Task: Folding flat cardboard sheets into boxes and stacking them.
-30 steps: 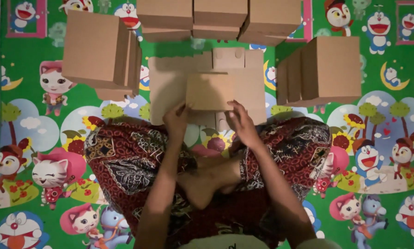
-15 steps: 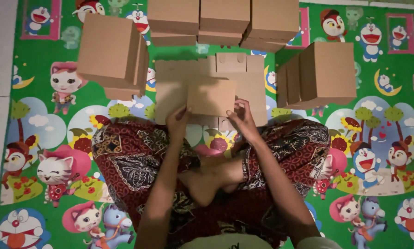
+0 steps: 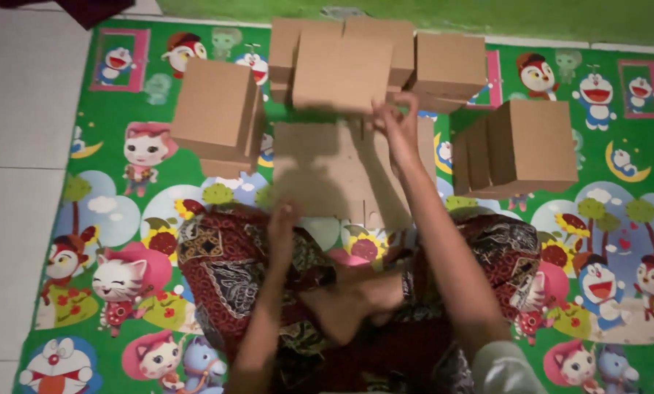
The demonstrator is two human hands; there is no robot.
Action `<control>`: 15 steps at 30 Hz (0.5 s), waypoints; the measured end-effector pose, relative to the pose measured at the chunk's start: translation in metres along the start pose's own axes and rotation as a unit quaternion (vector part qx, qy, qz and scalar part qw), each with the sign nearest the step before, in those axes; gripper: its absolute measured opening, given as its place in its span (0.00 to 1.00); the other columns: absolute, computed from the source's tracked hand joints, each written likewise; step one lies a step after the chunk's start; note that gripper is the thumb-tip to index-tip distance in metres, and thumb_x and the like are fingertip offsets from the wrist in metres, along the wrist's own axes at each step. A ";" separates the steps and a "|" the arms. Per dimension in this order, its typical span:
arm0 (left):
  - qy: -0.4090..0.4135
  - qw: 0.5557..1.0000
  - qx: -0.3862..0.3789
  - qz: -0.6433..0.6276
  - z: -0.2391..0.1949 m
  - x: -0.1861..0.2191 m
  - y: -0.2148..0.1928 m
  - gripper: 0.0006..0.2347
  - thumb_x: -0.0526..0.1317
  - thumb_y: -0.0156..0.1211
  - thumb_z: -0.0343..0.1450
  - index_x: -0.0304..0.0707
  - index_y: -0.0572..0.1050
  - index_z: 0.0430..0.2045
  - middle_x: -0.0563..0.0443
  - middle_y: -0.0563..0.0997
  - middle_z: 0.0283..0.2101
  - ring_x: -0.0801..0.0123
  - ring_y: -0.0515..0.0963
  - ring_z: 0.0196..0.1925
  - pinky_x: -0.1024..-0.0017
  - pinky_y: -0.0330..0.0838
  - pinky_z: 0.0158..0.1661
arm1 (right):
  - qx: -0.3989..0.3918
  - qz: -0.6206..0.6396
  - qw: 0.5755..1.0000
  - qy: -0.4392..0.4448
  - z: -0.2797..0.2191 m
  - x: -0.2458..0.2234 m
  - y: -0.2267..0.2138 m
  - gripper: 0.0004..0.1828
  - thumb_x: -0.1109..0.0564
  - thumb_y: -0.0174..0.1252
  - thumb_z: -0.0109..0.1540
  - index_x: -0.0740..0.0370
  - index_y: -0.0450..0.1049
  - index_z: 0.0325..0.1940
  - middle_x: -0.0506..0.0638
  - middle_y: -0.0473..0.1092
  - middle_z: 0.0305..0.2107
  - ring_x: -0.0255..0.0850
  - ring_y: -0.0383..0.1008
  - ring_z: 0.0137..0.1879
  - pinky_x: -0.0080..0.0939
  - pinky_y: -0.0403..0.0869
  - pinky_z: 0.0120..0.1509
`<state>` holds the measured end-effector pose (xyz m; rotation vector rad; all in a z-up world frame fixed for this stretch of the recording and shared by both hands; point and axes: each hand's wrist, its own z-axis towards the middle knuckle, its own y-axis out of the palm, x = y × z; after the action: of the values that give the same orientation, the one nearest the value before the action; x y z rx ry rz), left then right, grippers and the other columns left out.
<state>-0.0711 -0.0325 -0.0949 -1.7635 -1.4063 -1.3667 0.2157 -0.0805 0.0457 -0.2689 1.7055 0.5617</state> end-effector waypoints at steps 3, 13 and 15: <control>0.055 0.996 -0.070 0.026 0.029 -0.043 -0.006 0.15 0.51 0.59 0.76 0.39 0.79 0.47 0.50 0.79 0.45 0.65 0.79 0.51 0.56 0.73 0.54 | 0.027 0.025 0.999 0.025 0.057 -0.020 0.053 0.29 0.49 0.71 0.63 0.52 0.59 0.58 0.72 0.51 0.60 0.43 0.80 0.39 0.44 0.85 0.57; 0.138 0.958 -0.087 0.236 -0.010 -0.010 0.017 0.10 0.37 0.56 0.71 0.35 0.79 0.44 0.49 0.87 0.42 0.64 0.84 0.40 0.69 0.77 0.43 | -0.018 -0.305 0.952 -0.006 0.158 0.033 0.075 0.24 0.41 0.56 0.64 0.58 0.59 0.52 0.50 0.70 0.37 0.43 0.74 0.41 0.44 0.74 0.49; 0.143 0.934 -0.066 0.322 -0.028 0.009 0.022 0.11 0.38 0.57 0.70 0.42 0.78 0.46 0.52 0.87 0.42 0.62 0.84 0.38 0.67 0.78 0.39 | -0.021 -0.310 0.950 -0.010 0.159 0.042 0.076 0.24 0.42 0.57 0.64 0.60 0.63 0.53 0.54 0.72 0.42 0.45 0.75 0.48 0.45 0.74 0.55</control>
<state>-0.0626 -0.0599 -0.0722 -1.7894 -0.5120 -1.2877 0.3063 0.0695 0.0014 -0.7928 1.4807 0.1298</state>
